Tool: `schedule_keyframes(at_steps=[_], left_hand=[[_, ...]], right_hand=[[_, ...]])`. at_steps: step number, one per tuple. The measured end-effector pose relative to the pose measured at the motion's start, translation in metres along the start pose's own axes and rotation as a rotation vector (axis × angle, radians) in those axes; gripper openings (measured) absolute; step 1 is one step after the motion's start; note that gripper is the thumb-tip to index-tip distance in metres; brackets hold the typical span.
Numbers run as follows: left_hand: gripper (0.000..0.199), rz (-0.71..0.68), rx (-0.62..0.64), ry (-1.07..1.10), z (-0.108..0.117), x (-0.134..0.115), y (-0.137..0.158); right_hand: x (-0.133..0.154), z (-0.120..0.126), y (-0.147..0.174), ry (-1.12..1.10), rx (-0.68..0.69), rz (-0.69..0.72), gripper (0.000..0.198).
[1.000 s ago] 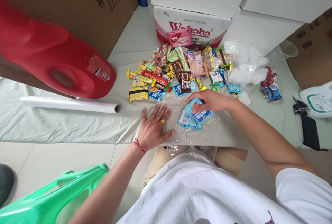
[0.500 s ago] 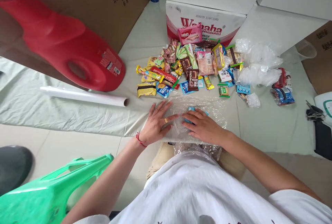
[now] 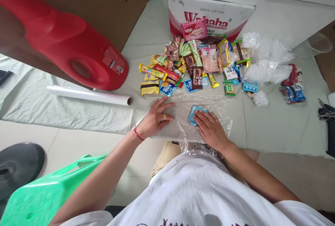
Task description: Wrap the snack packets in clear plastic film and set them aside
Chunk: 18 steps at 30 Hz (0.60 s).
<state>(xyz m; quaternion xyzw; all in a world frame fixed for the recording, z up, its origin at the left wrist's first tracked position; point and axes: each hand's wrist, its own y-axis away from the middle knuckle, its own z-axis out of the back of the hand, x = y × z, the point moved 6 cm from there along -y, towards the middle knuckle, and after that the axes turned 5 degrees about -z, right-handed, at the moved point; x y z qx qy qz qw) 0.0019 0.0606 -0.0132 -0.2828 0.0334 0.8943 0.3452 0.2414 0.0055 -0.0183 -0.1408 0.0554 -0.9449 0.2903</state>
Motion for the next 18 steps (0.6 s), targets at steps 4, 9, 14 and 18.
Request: schedule_keyframes(at_steps=[4,9,14,18], left_hand=[[0.024,0.201,-0.279,-0.030,0.021,-0.004,0.016],[0.018,0.302,-0.385,0.134,-0.003,-0.081,0.032],[0.060,0.234,-0.301,-0.139,-0.055,-0.135,0.038],[0.017,0.342,-0.289,-0.021,-0.070,-0.121,0.052]], right_hand=[[-0.003,-0.002,0.001,-0.032,-0.020,-0.013,0.053],[-0.002,-0.002,0.002,-0.058,-0.018,-0.021,0.056],[-0.004,-0.004,0.002,-0.074,-0.004,-0.030,0.056],[-0.005,-0.004,0.003,-0.071,-0.002,-0.027,0.053]])
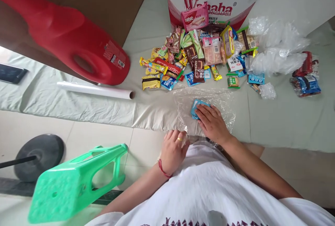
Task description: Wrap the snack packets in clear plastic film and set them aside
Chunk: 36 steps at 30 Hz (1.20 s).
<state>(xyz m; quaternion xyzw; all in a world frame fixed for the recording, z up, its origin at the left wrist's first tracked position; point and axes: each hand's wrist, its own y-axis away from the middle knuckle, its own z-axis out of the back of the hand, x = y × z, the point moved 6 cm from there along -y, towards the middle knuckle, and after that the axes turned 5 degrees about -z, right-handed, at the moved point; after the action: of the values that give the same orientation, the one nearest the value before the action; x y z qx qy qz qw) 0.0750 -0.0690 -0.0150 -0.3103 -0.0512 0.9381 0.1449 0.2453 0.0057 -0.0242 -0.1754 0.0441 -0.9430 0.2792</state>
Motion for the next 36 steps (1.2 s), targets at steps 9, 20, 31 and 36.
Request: schedule_keyframes(at_steps=[9,20,31,36], left_hand=[[0.032,0.688,-0.226,0.885,0.012,0.056,0.024],[0.032,0.586,-0.350,0.433,0.041,0.056,0.027],[0.011,-0.152,-0.253,-0.019,0.037,0.007,-0.066],[0.013,-0.275,-0.290,0.021,0.047,0.002,-0.075]], right_hand=[[0.001,0.001,0.001,0.016,-0.045,0.019,0.048],[0.001,0.003,0.000,0.029,-0.072,0.054,0.045],[-0.009,0.014,0.002,-0.056,-0.038,0.079,0.039],[-0.016,0.035,0.001,-0.123,-0.084,0.087,0.033]])
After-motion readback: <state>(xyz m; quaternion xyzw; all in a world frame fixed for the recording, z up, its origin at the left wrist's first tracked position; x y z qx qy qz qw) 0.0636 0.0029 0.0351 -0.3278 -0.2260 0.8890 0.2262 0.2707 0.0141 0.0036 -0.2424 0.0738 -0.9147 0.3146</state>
